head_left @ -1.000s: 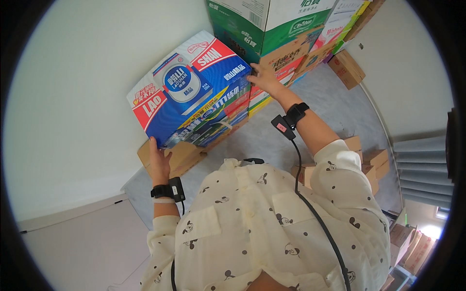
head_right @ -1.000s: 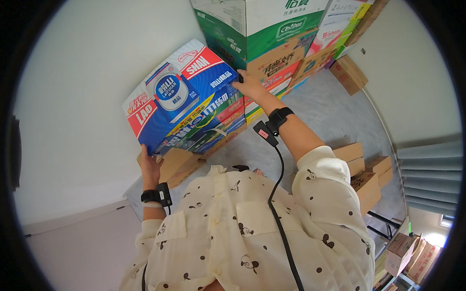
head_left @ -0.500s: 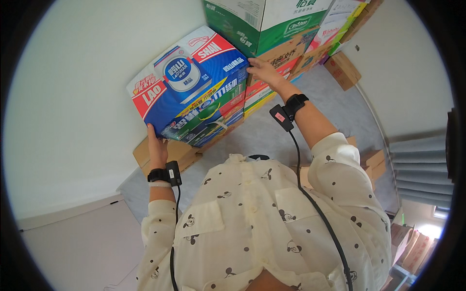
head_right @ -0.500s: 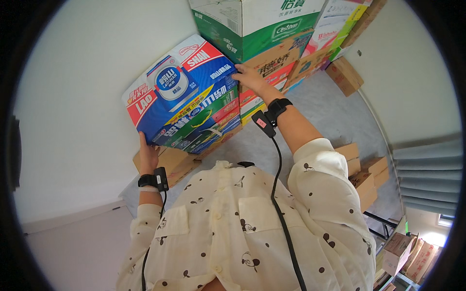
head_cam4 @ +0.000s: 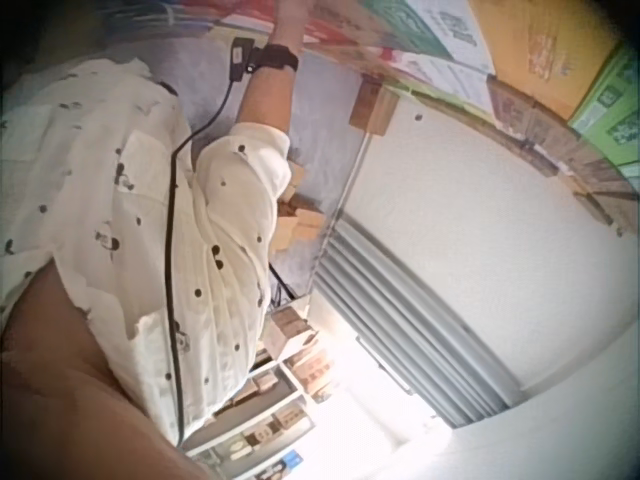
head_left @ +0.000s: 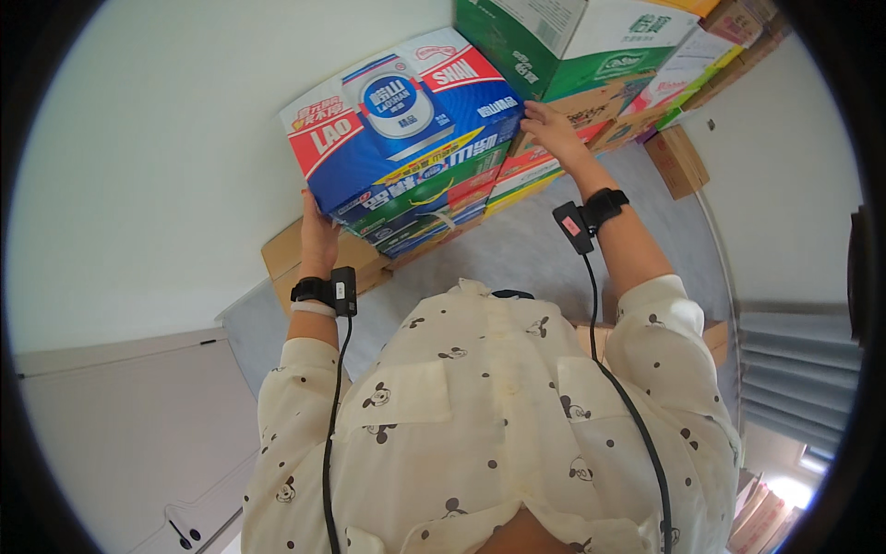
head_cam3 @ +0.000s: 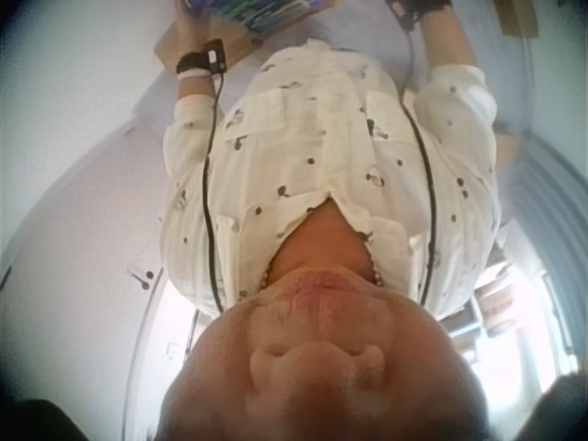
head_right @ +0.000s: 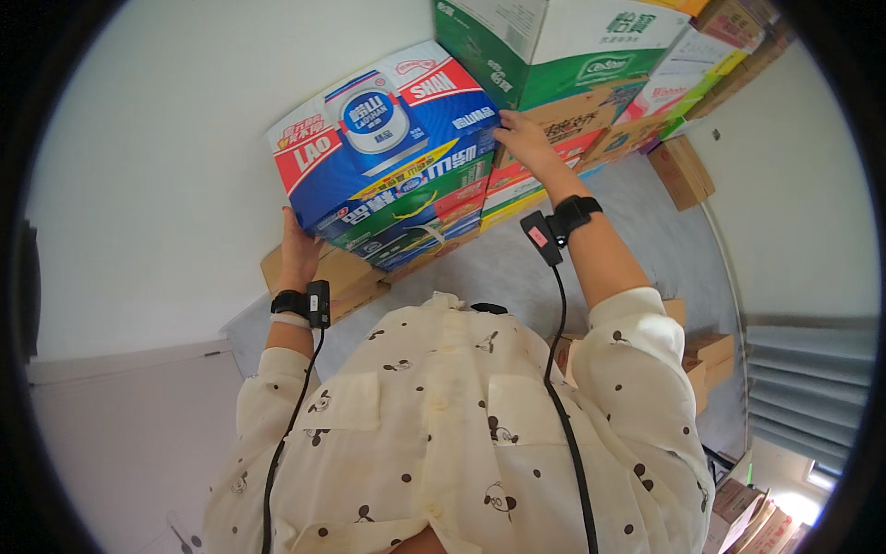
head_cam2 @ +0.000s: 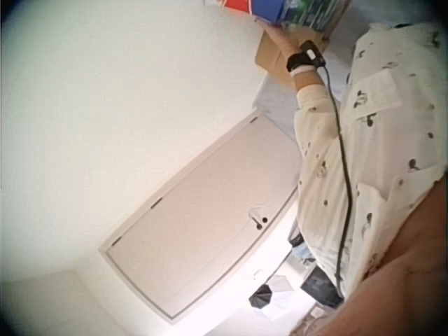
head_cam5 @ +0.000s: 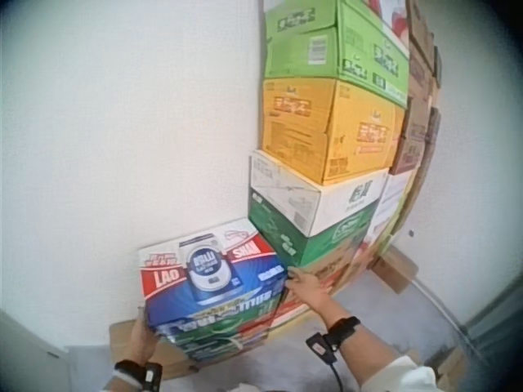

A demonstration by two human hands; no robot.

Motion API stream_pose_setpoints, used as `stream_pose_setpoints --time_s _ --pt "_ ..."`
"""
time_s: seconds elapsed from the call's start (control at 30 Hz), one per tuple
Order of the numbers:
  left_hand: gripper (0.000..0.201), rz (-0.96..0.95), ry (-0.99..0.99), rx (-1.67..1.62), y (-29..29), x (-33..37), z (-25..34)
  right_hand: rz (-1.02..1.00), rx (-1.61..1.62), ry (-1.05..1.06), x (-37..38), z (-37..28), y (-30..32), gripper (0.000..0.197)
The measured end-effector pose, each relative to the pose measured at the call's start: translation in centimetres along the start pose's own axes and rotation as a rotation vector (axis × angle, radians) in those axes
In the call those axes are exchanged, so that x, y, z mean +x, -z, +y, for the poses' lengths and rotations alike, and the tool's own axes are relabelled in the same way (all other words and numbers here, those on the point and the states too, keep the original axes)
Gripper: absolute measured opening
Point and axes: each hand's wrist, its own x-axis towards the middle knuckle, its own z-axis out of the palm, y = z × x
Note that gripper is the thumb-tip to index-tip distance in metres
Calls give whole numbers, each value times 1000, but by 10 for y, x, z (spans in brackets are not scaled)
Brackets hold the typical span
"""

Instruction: The person picks up cardboard boxes containing canned beverages from the floor and places them onto existing stacks against a wall.

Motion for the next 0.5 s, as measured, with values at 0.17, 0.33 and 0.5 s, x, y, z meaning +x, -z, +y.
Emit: stream_pose_setpoints --time_s 0.17,0.33,0.5 --pt "60 -3 88 -24 6 1 -18 61 -168 205 -6 0 -5 50" --pt "65 17 58 -43 20 -3 -20 -24 -180 126 -10 0 -26 50" --pt "65 87 65 -2 10 -28 -11 -30 -347 164 -14 14 -49 54"
